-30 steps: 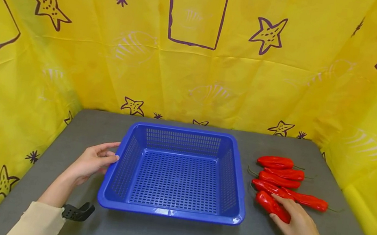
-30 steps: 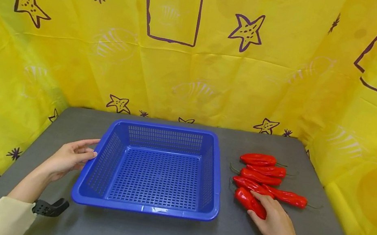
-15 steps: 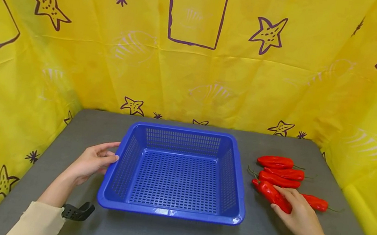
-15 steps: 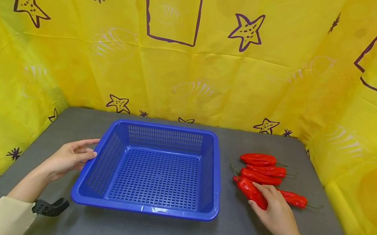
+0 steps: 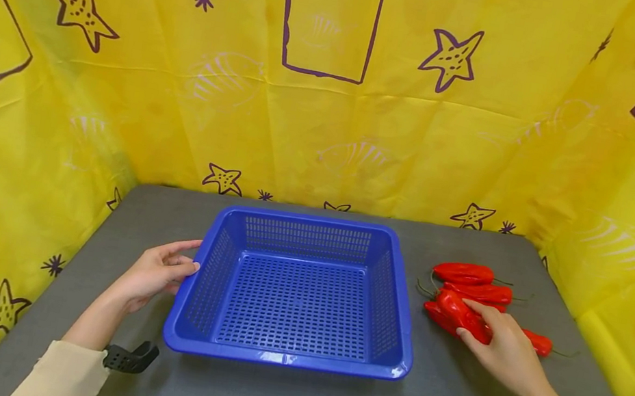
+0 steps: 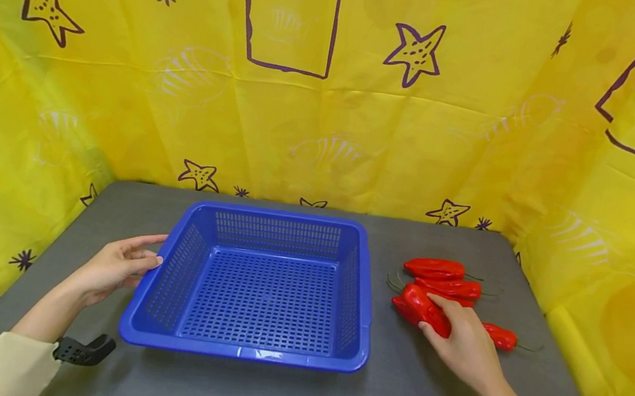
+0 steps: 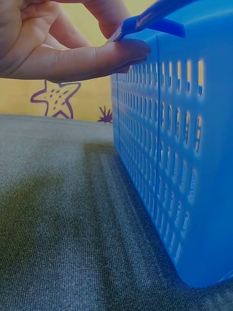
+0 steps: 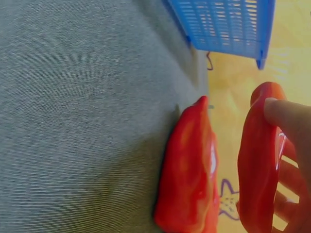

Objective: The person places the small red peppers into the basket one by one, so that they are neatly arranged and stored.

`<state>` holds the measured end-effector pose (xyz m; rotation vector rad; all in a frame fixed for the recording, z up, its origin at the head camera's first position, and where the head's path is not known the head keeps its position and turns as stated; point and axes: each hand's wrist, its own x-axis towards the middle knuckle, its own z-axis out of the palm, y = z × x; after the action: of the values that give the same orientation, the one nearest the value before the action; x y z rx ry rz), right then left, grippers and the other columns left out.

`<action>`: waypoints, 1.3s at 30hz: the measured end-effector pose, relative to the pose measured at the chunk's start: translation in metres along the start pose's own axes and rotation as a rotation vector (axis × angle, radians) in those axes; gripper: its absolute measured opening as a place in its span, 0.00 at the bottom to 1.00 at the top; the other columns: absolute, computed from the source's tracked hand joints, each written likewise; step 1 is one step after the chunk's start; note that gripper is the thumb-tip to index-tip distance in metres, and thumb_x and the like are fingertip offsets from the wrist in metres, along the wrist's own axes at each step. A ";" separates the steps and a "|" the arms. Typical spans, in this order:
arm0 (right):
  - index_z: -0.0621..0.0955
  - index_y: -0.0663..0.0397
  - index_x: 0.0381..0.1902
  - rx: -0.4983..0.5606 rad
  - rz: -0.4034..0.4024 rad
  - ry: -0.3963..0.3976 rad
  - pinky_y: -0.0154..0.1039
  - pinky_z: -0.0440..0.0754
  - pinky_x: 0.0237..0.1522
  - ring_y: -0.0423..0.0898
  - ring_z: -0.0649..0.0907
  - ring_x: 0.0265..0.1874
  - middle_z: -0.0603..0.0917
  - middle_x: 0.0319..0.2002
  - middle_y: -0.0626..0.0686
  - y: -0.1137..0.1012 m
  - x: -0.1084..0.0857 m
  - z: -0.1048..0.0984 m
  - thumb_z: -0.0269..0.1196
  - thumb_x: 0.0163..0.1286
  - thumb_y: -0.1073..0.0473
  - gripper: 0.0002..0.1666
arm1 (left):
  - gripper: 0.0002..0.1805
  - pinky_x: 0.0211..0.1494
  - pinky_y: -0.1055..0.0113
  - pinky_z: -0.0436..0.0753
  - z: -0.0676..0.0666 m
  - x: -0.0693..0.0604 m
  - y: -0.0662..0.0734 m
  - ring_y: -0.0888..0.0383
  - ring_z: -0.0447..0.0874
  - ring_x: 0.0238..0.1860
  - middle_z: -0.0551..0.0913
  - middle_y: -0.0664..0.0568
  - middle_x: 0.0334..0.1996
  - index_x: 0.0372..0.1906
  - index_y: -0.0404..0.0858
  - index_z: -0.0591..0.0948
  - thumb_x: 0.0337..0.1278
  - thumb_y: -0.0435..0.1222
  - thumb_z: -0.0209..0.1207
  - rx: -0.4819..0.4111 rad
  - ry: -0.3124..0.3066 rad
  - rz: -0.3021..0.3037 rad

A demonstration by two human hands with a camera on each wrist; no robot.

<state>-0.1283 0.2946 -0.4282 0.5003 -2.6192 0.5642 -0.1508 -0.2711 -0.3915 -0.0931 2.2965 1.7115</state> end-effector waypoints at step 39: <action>0.70 0.57 0.60 0.078 0.106 -0.156 0.52 0.79 0.35 0.53 0.79 0.37 0.79 0.46 0.59 -0.024 0.060 -0.014 0.63 0.60 0.48 0.33 | 0.36 0.38 0.55 0.84 0.001 -0.001 0.004 0.51 0.85 0.35 0.83 0.47 0.36 0.68 0.36 0.57 0.57 0.37 0.59 -0.040 -0.015 -0.030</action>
<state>-0.1649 0.2657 -0.3813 0.4486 -2.7938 0.6891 -0.1505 -0.2693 -0.3874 -0.1216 2.2402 1.7375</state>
